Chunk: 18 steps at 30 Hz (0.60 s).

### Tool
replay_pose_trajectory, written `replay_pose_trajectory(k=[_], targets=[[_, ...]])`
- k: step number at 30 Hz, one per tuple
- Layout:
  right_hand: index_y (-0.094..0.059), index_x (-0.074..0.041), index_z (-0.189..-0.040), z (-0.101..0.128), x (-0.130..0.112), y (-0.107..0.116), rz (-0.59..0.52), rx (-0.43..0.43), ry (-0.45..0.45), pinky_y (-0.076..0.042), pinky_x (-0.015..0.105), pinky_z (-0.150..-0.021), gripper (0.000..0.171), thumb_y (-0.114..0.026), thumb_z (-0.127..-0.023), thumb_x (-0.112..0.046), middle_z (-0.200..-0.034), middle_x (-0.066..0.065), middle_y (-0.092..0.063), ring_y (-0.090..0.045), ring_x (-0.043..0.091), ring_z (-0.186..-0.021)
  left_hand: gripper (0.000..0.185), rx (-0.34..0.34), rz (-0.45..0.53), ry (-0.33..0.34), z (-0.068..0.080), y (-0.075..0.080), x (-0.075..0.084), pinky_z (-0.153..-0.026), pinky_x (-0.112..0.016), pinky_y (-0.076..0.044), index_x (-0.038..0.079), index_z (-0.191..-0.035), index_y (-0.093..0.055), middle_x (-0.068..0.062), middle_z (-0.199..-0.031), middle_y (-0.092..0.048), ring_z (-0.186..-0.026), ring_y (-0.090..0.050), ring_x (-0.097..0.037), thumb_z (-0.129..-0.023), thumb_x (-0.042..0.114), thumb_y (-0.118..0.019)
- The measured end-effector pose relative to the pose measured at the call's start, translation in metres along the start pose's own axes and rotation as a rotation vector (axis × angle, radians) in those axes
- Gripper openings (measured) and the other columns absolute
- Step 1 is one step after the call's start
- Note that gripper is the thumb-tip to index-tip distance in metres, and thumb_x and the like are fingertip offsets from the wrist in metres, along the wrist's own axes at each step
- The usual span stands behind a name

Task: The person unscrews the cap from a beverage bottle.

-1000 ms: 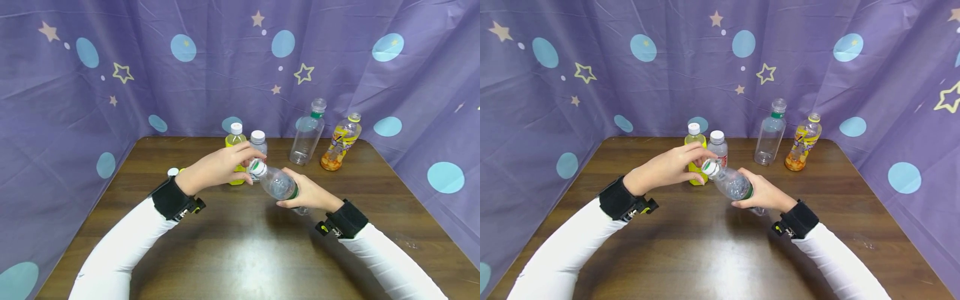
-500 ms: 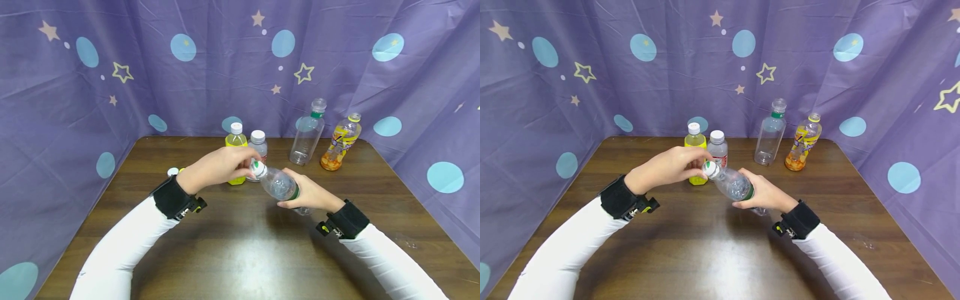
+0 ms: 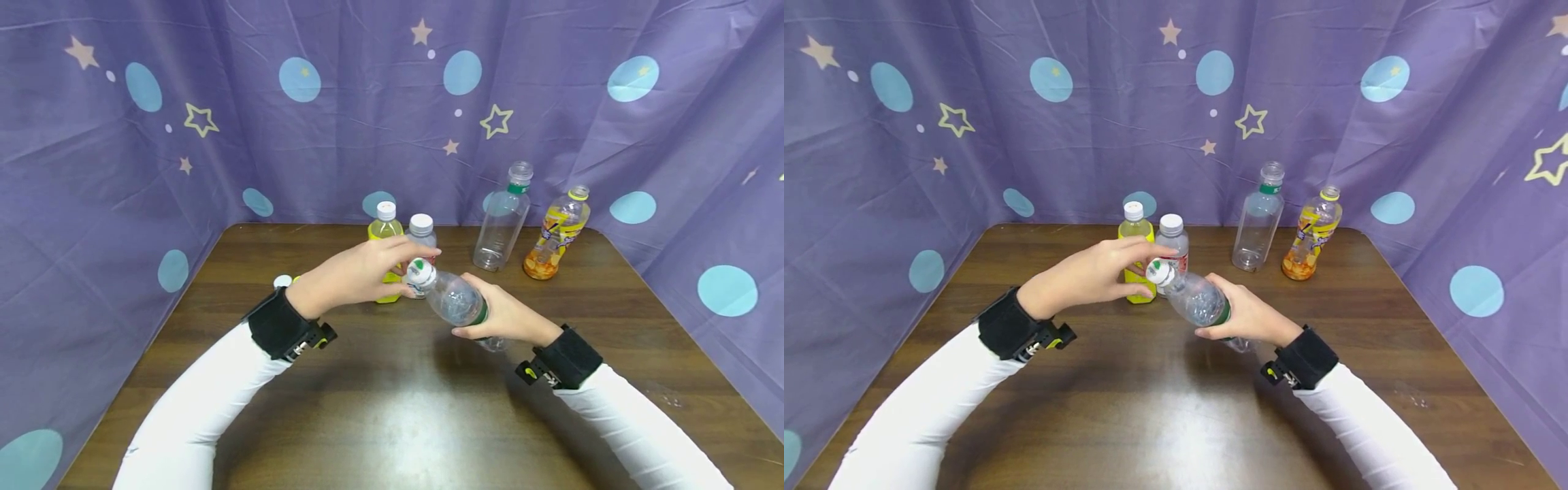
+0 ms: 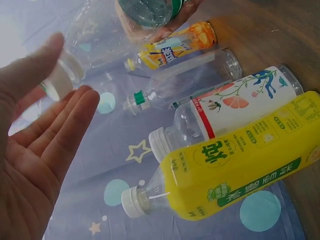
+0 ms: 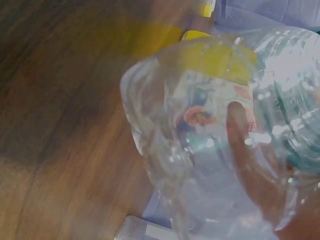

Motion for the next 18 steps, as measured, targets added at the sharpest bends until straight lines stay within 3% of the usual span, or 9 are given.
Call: replay_pose_trajectory(k=[3, 6, 10, 14, 16, 18], targets=[[-0.045, -0.018, -0.13, -0.0007, -0.0009, 0.0007, -0.014, -0.007, 0.001, -0.052, 0.036, -0.087, 0.072, -0.086, -0.072, -0.028, -0.115, -0.001, -0.061, -0.059, 0.017, -0.102, 0.049, 0.018, -0.058, -0.052, 0.001, 0.0025, 0.0007, -0.088, -0.021, -0.051, 0.012, -0.129, -0.058, -0.002, -0.128, -0.061, -0.109, -0.058, -0.013, -0.083, 0.007, -0.075], [-0.045, -0.018, -0.13, -0.0007, -0.0016, 0.0011, -0.019, -0.011, 0.007, -0.052, 0.036, -0.087, 0.071, -0.086, -0.072, -0.028, -0.115, -0.001, -0.061, -0.06, 0.017, -0.102, 0.041, 0.03, -0.095, -0.061, 0.0004, 0.0035, 0.0013, -0.087, -0.023, -0.052, 0.013, -0.122, -0.062, -0.001, -0.122, -0.064, -0.107, -0.06, -0.013, -0.083, 0.005, -0.074], [-0.046, -0.018, -0.129, -0.0001, -0.0011, 0.0016, -0.009, -0.009, 0.016, -0.052, 0.033, -0.085, 0.07, -0.086, -0.072, -0.028, -0.113, -0.001, -0.061, -0.06, 0.016, -0.1, 0.034, 0.009, -0.099, 0.011, -0.0014, 0.0025, 0.0006, -0.076, -0.02, -0.052, 0.012, -0.118, -0.064, 0.003, -0.103, -0.068, -0.087, -0.062, -0.008, -0.086, 0.016, -0.074], [-0.046, -0.017, -0.128, 0.0007, 0.0013, -0.0002, -0.005, -0.021, 0.012, -0.052, 0.032, -0.084, 0.07, -0.086, -0.071, -0.028, -0.112, -0.001, -0.062, -0.061, 0.016, -0.098, 0.034, 0.0, -0.122, 0.091, -0.0007, 0.0006, -0.001, -0.06, -0.019, -0.045, 0.011, -0.11, -0.066, 0.007, -0.08, -0.063, -0.065, -0.053, -0.004, -0.084, 0.031, -0.075], [-0.046, -0.017, -0.127, 0.0008, 0.0023, -0.0013, -0.013, -0.027, 0.006, -0.053, 0.032, -0.084, 0.07, -0.086, -0.071, -0.028, -0.111, -0.001, -0.062, -0.061, 0.016, -0.098, 0.035, 0.004, -0.12, 0.098, -0.0005, -0.0003, -0.0009, -0.06, -0.019, -0.045, 0.01, -0.108, -0.067, 0.005, -0.081, -0.063, -0.066, -0.053, -0.005, -0.082, 0.032, -0.076], [-0.046, -0.018, -0.127, 0.0012, 0.0035, -0.0018, -0.022, -0.025, 0.0, -0.053, 0.032, -0.084, 0.07, -0.086, -0.071, -0.028, -0.112, -0.001, -0.062, -0.061, 0.016, -0.098, 0.038, -0.003, -0.105, 0.095, -0.001, -0.0009, -0.0001, -0.065, -0.019, -0.048, 0.008, -0.111, -0.067, 0.003, -0.092, -0.065, -0.072, -0.056, -0.006, -0.082, 0.03, -0.077]])
Point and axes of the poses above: each hand's wrist, its own z-axis away from the middle knuckle, its own y-axis out of the back of the hand, x = y × z, the point moved 4 cm from there along -z, towards the middle knuckle
